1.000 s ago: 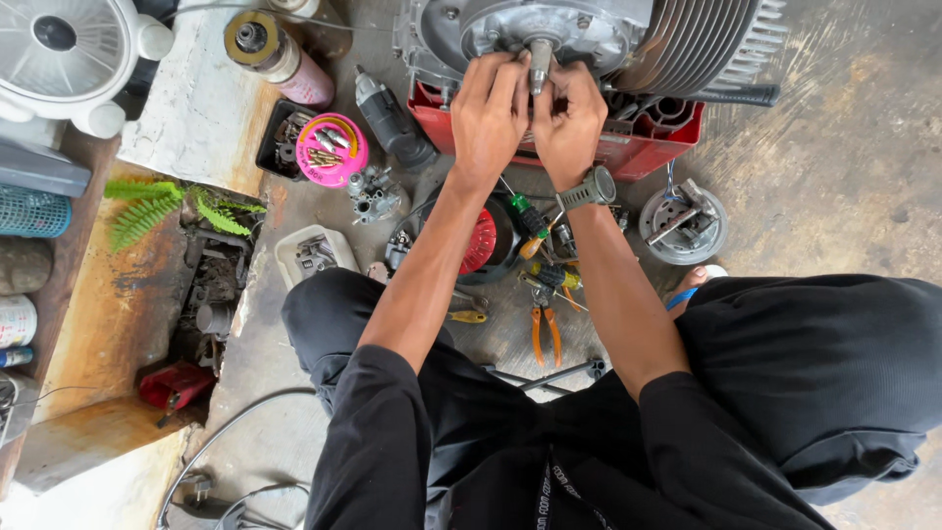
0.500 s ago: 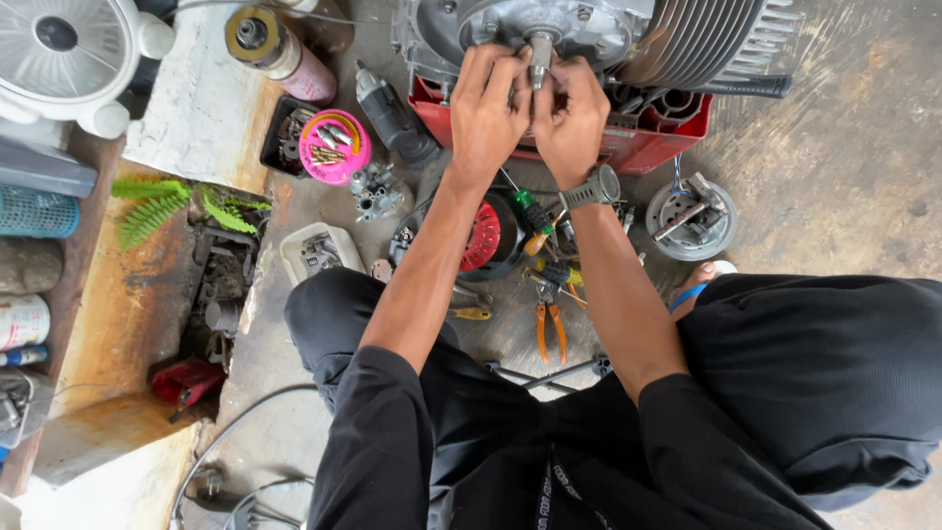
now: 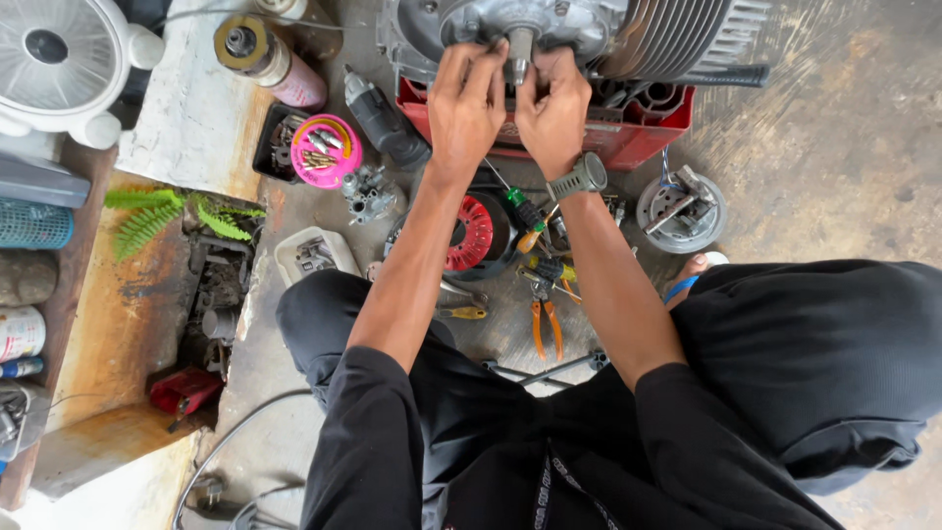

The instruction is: The person sits on the floor and uses a socket wrench to tighten a bolt on a small engine. They repeatedly rotate the wrench to secure the fastener on the engine's side casing.

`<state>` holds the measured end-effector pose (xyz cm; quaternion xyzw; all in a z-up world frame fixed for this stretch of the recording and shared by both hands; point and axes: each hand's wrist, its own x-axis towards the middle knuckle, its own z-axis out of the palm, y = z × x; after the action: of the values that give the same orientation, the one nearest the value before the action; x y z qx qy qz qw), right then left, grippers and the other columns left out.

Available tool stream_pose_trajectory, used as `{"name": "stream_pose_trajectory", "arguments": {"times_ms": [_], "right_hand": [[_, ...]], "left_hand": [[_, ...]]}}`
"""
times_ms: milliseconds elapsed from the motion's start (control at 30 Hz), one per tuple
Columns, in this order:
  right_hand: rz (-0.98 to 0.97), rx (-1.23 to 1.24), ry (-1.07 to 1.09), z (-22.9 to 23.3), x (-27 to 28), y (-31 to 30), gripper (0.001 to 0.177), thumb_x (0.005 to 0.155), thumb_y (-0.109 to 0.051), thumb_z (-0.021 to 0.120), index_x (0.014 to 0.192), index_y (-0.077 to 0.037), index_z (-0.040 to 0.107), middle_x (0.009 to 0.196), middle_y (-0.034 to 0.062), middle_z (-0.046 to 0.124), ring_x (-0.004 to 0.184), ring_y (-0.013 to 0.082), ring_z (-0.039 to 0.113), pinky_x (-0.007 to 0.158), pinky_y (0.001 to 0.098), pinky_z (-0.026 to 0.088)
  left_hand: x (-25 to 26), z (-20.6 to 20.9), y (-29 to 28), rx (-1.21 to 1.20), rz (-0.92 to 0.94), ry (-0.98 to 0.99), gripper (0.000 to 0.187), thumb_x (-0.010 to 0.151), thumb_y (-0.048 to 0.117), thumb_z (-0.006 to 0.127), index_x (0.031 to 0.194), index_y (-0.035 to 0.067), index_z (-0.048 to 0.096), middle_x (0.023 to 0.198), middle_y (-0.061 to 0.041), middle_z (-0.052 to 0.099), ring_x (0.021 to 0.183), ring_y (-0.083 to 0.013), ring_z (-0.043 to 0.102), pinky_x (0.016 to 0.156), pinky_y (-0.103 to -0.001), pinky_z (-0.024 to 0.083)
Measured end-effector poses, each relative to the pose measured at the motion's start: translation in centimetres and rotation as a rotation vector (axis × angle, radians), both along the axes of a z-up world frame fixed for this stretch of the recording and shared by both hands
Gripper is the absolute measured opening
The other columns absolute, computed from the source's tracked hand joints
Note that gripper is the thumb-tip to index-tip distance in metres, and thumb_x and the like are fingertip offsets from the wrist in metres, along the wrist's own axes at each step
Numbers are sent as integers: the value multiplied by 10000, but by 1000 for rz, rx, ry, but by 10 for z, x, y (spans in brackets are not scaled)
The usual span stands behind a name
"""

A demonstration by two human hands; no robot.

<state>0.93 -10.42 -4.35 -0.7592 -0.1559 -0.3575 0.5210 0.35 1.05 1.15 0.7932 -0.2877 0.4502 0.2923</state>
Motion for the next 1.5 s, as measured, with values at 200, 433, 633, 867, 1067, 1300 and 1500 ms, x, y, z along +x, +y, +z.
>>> {"name": "stream_pose_trajectory", "arguments": {"times_ms": [200,433,633,867,1067,1300,1500], "right_hand": [[6,-17,41,2,-3,-5,114,842,72,522,818,-30,479,577,47,472,432,129,369,406,308,295],[-2,8,31,-2,0,-1,102,843,65,504,821,-28,470,552,36,424,437,145,367,424,331,312],[-47,10,72,7,-3,0,34,884,-9,547,862,-25,527,516,7,426,413,110,351,411,307,304],[3,16,59,-6,-5,0,83,870,1,519,810,-33,473,564,39,444,451,143,377,447,332,321],[-6,149,76,3,-10,11,45,854,7,541,826,-28,539,619,41,501,507,123,429,452,314,338],[-25,335,169,0,-13,18,51,872,-60,516,866,-47,565,701,42,578,567,112,494,498,276,399],[34,582,145,-9,-11,37,184,917,-202,535,980,-36,581,790,44,617,700,82,550,588,258,457]], "left_hand": [[-3,0,-6,5,21,15,59,839,-50,595,801,-16,566,799,-105,512,689,-245,513,554,-331,484],[-4,5,-7,12,26,38,27,839,-24,610,813,-32,612,781,-99,529,674,-230,524,563,-323,494],[-1,0,-3,-8,19,-3,73,808,-74,625,776,-36,572,770,-100,518,671,-223,523,564,-305,505],[0,-17,-3,38,55,5,45,802,-70,630,803,-28,616,801,-114,562,690,-227,568,564,-272,560],[-9,-1,-2,9,17,26,37,840,-57,594,863,-31,607,801,-103,540,692,-247,533,604,-329,500],[-3,-7,-1,105,43,5,143,848,-99,568,952,-3,594,879,-104,559,734,-233,543,563,-299,522],[1,-11,0,62,29,68,61,879,-20,571,933,1,551,946,-108,587,785,-259,550,716,-345,518]]}}
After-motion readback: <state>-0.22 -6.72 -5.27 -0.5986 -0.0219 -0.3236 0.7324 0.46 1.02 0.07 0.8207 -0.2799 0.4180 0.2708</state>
